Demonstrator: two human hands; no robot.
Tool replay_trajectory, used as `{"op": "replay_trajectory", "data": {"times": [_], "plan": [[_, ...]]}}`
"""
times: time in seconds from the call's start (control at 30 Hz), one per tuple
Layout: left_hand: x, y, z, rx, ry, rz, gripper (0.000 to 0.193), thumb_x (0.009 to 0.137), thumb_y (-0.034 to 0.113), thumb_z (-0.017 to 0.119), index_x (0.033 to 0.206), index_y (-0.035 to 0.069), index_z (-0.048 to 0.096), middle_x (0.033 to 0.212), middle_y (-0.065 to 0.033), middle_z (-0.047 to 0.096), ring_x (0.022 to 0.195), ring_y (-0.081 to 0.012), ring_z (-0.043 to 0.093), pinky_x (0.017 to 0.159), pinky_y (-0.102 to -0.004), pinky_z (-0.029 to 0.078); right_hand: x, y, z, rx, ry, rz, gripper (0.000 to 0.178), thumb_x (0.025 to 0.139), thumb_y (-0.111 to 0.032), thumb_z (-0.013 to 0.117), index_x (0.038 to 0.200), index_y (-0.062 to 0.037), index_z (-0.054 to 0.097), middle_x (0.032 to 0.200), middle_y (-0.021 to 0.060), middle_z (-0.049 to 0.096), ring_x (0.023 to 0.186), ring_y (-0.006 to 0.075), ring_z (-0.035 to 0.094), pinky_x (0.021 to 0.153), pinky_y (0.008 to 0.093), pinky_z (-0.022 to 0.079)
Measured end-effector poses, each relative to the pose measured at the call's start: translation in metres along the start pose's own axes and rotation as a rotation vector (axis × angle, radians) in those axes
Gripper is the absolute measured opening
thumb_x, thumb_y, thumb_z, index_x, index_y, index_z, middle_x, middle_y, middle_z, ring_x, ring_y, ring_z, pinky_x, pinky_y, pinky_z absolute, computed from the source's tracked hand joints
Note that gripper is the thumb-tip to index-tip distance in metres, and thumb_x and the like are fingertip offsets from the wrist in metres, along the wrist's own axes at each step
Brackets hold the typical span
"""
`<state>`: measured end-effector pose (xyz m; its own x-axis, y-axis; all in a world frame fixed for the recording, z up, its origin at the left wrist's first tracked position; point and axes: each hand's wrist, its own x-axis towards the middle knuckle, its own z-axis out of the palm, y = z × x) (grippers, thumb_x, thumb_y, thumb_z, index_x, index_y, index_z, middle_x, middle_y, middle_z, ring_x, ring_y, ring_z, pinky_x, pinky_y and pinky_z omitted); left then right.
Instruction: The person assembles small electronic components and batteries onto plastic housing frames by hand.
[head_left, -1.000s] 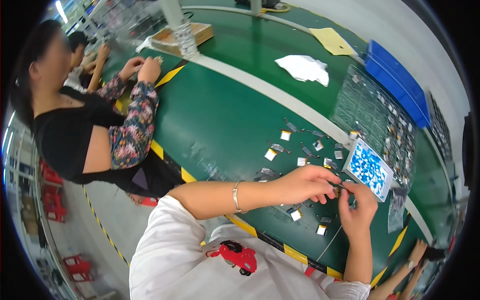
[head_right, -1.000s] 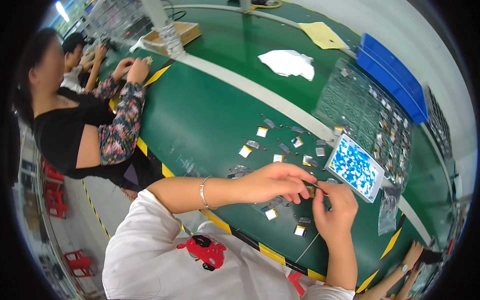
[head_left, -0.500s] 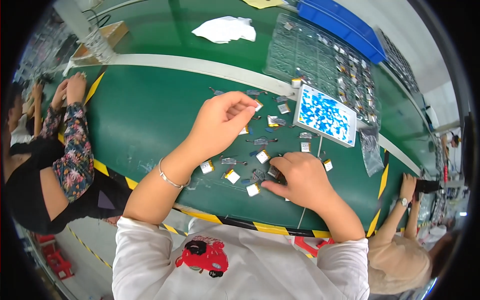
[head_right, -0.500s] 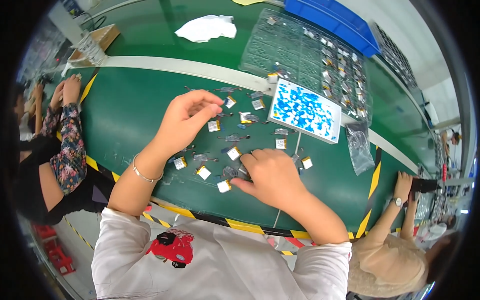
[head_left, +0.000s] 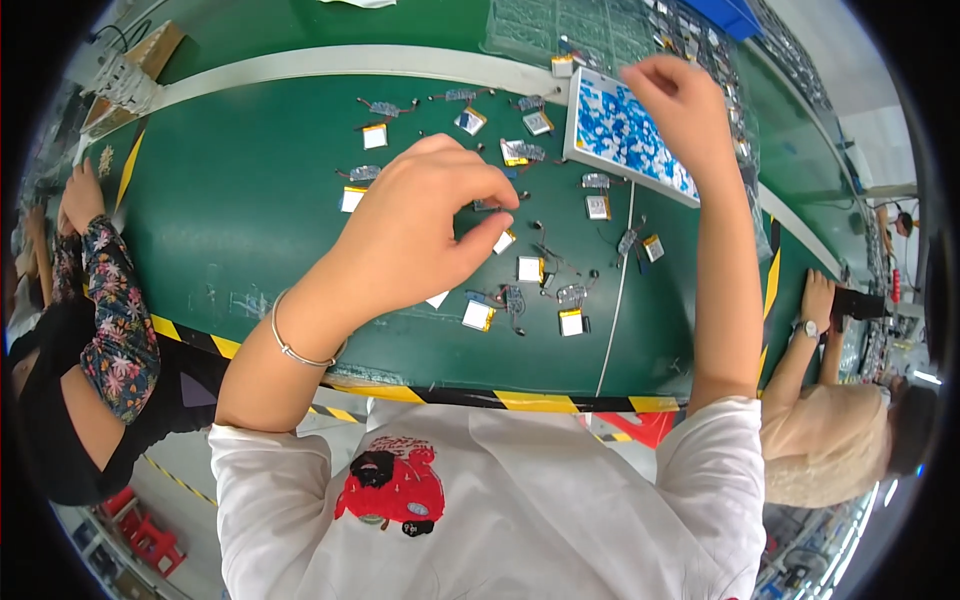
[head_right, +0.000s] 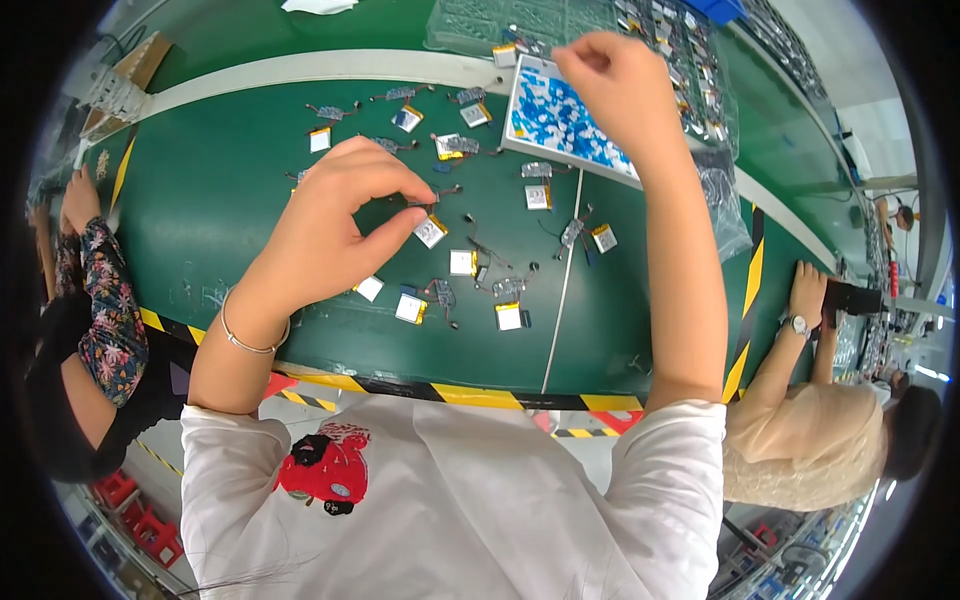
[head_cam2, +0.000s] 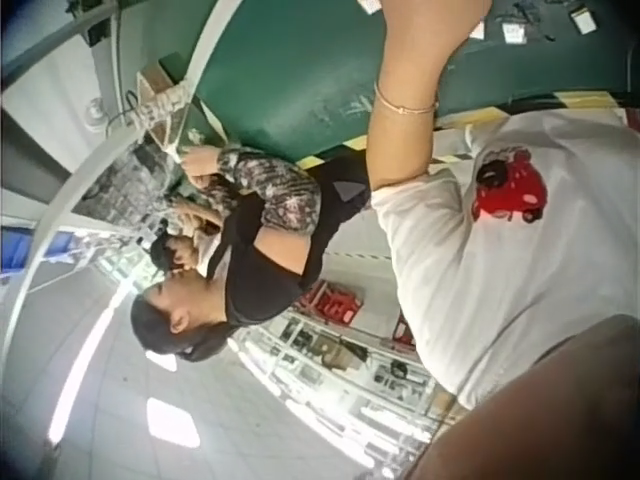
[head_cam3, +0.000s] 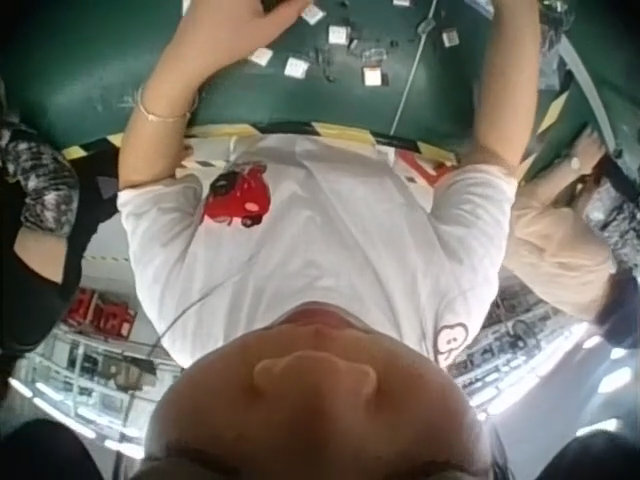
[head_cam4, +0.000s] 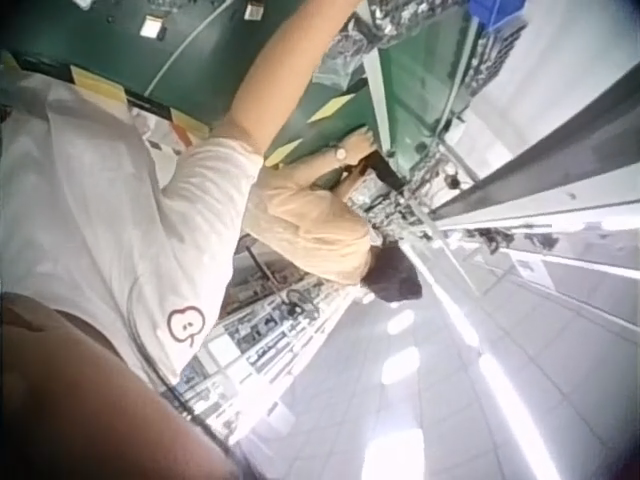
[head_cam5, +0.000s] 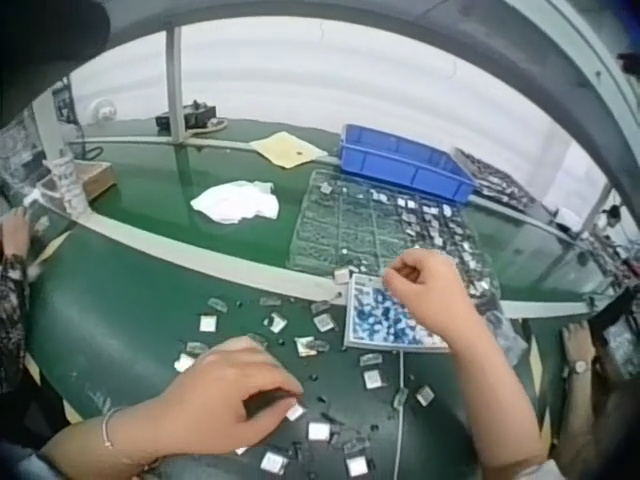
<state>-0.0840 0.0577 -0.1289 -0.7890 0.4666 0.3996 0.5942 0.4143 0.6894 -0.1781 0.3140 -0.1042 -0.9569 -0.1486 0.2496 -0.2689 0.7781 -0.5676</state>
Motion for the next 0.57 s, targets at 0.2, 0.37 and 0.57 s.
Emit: {"op": "replay_trajectory", "data": {"times": [0.2, 0.37, 0.57], "plan": [[-0.003, 0.000, 0.013, 0.065, -0.094, 0.019, 0.006, 0.071, 0.005, 0.065, 0.077, 0.004, 0.063, 0.071, -0.0069, 0.061, 0.077, -0.0261, 0.054, 0.069, -0.0367, 0.045, 0.039, 0.030, 0.008, 0.533, 0.039, -0.420, 0.043, 0.075, -0.039, 0.063, 0.088, 0.0017, 0.068, 0.081, 0.0206, 0.066, 0.079, 0.0320, 0.065, 0.072, 0.0399, 0.050], [-0.008, -0.009, 0.011, 0.073, 0.034, -0.003, 0.005, 0.073, 0.005, 0.064, 0.077, 0.003, 0.063, 0.071, -0.0070, 0.062, 0.074, -0.0263, 0.054, 0.070, -0.0369, 0.045, 0.061, -0.019, 0.032, -0.366, -0.056, 0.180, 0.044, 0.072, -0.043, 0.065, 0.076, 0.0013, 0.069, 0.078, 0.0237, 0.065, 0.077, 0.0354, 0.064, 0.072, 0.0408, 0.050], [0.000, -0.005, 0.012, 0.077, 0.038, 0.006, 0.005, 0.074, 0.006, 0.064, 0.077, 0.003, 0.063, 0.073, -0.0069, 0.064, 0.074, -0.0262, 0.055, 0.070, -0.0362, 0.045, 0.090, 0.034, 0.043, -0.299, -0.137, 0.157, 0.039, 0.068, -0.038, 0.067, 0.073, 0.0011, 0.068, 0.076, 0.0247, 0.064, 0.078, 0.0347, 0.065, 0.073, 0.0413, 0.051]]}}
